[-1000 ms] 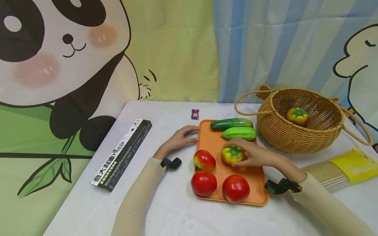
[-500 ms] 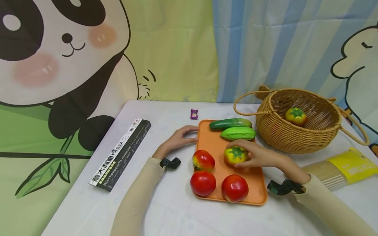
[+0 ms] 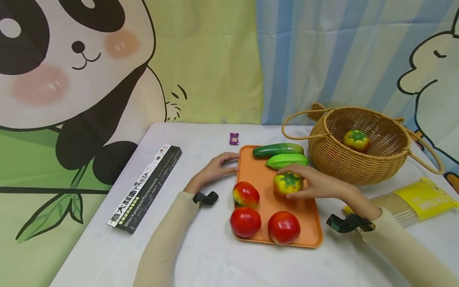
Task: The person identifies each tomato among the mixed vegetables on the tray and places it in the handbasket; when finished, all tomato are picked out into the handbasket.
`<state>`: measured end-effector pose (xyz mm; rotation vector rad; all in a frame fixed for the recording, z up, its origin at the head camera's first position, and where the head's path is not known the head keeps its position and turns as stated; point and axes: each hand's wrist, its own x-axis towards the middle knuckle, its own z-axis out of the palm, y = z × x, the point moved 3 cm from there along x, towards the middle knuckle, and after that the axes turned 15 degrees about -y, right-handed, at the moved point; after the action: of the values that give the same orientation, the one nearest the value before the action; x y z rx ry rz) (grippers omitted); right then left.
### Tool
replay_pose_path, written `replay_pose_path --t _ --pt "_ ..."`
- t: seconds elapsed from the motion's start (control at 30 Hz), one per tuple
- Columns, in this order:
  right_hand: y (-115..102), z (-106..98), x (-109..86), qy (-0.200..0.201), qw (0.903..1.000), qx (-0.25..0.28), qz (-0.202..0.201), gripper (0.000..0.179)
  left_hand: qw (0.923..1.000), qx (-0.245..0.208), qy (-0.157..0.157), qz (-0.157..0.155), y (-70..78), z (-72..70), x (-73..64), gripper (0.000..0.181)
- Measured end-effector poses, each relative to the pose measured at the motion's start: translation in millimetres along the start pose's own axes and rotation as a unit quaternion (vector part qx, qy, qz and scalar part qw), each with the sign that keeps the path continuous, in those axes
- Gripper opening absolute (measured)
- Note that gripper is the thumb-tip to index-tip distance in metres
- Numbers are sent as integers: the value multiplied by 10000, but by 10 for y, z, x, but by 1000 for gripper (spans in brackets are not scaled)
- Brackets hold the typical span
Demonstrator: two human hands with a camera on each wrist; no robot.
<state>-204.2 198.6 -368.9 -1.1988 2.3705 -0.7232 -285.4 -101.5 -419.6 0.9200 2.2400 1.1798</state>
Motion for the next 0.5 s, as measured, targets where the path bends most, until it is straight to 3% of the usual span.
replay_pose_path --t 0.23,0.5 --pt "-50 -90 -25 43 9999 -66 89 58 9999 -63 102 -31 -326 26 121 52" --pt "-103 -185 -60 116 9998 -157 30 58 9999 -56 134 -56 -372 13 125 50"
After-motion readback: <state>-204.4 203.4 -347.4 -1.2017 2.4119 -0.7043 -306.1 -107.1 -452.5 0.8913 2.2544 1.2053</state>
